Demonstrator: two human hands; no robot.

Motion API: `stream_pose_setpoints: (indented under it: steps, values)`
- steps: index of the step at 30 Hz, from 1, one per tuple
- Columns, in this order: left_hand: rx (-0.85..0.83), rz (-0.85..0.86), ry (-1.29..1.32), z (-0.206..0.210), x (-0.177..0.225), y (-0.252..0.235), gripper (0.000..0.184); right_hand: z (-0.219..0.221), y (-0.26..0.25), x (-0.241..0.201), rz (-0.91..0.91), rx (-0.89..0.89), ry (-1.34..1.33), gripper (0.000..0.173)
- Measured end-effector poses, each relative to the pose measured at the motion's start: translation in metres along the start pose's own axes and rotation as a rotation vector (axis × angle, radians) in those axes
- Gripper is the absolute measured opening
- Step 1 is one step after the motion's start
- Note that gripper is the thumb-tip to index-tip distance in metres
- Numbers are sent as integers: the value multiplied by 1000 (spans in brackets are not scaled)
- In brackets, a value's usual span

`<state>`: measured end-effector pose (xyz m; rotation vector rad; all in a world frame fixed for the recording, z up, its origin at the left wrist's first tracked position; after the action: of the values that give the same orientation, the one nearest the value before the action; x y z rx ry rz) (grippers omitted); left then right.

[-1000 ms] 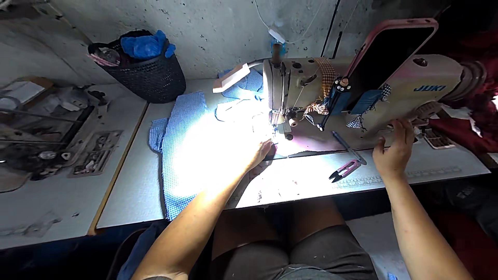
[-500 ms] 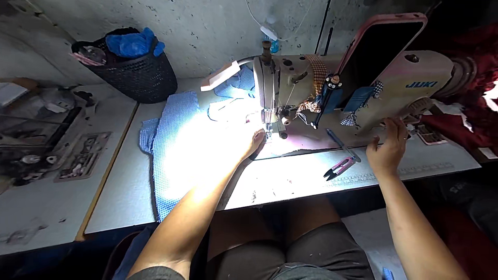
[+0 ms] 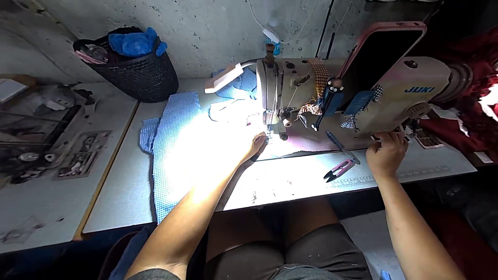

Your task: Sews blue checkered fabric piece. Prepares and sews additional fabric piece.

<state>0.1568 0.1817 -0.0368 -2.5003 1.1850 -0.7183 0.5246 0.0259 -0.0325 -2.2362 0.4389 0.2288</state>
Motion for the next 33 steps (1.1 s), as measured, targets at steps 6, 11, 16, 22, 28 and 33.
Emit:
stream_pose_setpoints:
  steps: [6,11,16,22,28,33]
  values:
    - [-24,-61,84,-1,5,-2,22,-5,2,-2,-63,32,-19,54]
    - [7,-54,-4,-1,-11,-3,23,-7,4,0,-76,122,-4,67]
    - [-28,-128,-76,-12,-9,-17,30,-10,4,2,-35,131,-30,65]
    - [-183,-194,-274,-18,-23,-53,34,-12,3,0,-12,108,-35,63]
    - [-116,-364,-178,-37,-58,-62,50,-10,2,3,-6,85,-53,59]
    - [-13,-360,-102,-115,-66,-3,28,-2,4,20,40,14,-94,61]
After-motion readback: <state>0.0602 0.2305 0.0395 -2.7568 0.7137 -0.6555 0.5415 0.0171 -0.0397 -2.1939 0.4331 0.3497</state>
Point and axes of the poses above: each hand's wrist, its own y-axis away from the middle knuckle, its own z-axis out of the palm, x = y × z, the point moved 7 cm from there along -y, towards the middle knuckle, and after that the axes turned 3 degrees about x, right-handed, at the moved point
